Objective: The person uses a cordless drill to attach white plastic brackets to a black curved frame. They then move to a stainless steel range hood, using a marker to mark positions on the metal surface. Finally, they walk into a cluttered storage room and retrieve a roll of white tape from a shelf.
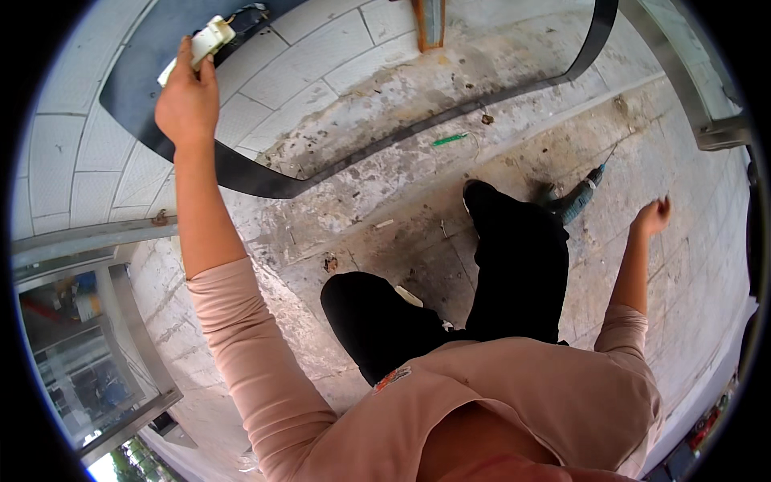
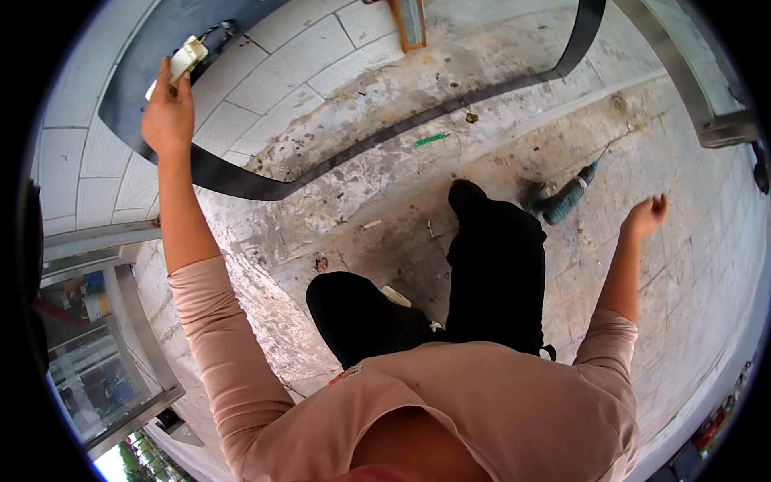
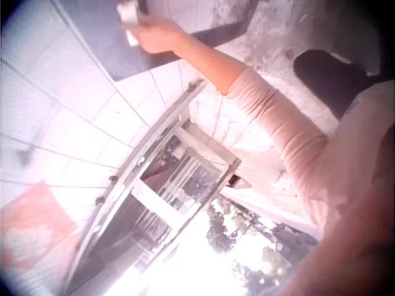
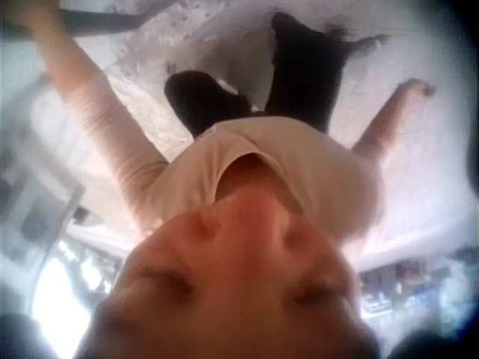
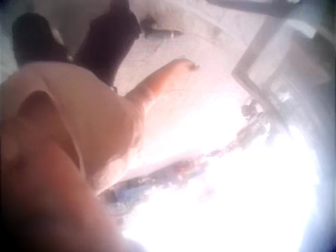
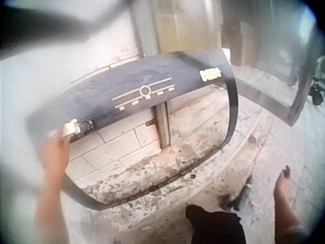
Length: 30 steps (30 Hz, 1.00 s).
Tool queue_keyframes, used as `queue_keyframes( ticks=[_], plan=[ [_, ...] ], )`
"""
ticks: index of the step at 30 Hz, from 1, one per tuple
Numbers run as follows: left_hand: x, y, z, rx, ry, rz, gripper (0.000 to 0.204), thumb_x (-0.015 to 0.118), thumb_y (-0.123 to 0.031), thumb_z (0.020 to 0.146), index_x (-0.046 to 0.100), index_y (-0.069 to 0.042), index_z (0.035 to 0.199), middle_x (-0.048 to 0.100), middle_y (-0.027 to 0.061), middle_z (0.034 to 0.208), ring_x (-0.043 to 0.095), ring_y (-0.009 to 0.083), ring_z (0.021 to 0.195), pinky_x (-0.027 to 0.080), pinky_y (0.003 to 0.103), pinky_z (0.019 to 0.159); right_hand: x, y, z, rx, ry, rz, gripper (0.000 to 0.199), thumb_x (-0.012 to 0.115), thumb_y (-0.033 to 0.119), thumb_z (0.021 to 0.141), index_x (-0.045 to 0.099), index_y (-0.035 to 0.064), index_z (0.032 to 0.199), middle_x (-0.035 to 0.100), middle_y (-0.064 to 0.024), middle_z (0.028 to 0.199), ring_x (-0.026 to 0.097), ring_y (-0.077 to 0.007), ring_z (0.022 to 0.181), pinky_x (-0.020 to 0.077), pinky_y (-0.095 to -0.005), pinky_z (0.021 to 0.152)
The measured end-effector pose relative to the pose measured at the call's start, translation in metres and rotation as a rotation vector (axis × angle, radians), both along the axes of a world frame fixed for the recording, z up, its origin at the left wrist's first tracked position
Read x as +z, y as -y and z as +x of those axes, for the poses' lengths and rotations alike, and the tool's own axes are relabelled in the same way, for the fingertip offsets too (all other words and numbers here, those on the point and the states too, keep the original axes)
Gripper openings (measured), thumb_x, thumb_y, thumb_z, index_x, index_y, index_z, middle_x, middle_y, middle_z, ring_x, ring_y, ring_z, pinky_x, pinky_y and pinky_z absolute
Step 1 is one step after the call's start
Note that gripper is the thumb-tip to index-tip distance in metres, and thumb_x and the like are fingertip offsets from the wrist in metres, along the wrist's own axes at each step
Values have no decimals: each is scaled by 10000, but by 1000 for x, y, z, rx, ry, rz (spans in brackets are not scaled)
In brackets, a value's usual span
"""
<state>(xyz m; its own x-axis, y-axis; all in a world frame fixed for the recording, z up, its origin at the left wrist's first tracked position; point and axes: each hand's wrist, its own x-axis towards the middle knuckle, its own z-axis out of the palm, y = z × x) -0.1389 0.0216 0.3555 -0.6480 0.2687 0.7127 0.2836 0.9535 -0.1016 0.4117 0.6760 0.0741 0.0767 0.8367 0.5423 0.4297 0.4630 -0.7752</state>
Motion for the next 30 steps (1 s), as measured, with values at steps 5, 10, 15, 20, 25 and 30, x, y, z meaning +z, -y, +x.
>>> queue_keyframes(
  ticks=[5,10,15,20,25,30],
  plan=[
    [-11,8,-2,-18,-5,49,423,525,-469,905,585,-239,1255,699,83,908,656,350,792,510,449,656,-175,117,106,309,586,-494,853,754,104,742,281,56,1451,505,-169,1336,569,-296,1125,475,-403,933],
    [0,-15,18,-65,66,119,437,579,-279,923,527,-117,1325,675,197,994,660,321,883,500,415,786,-298,165,25,647,53,-530,936,836,147,704,243,62,1422,468,-157,1355,531,-300,1149,463,-393,941],
    [-7,-4,13,-132,7,179,368,606,-259,902,604,-112,1239,693,174,924,672,319,834,509,395,757,-317,155,-34,460,222,-528,669,826,169,724,449,51,1264,565,-146,1217,571,-265,1047,475,-381,891],
    [-8,-13,6,-142,-5,211,382,641,-259,872,613,-114,1224,691,180,946,672,323,861,510,396,767,-291,127,-38,283,207,-451,423,816,192,745,656,40,1106,663,-134,1078,611,-231,944,487,-369,840],
    [-3,5,17,-92,-51,178,376,647,-269,861,620,-127,1209,689,181,950,663,346,871,508,417,771,-164,170,-58,333,16,-593,121,695,63,797,686,-1,899,678,-75,934,612,-202,860,479,-346,828],
    [-1,-4,12,-75,47,251,394,650,-287,853,612,-135,1215,688,180,946,658,353,872,512,432,757,-45,174,-31,576,-106,-588,107,679,97,831,674,6,887,653,-59,881,608,-174,847,466,-315,836]
  ],
)
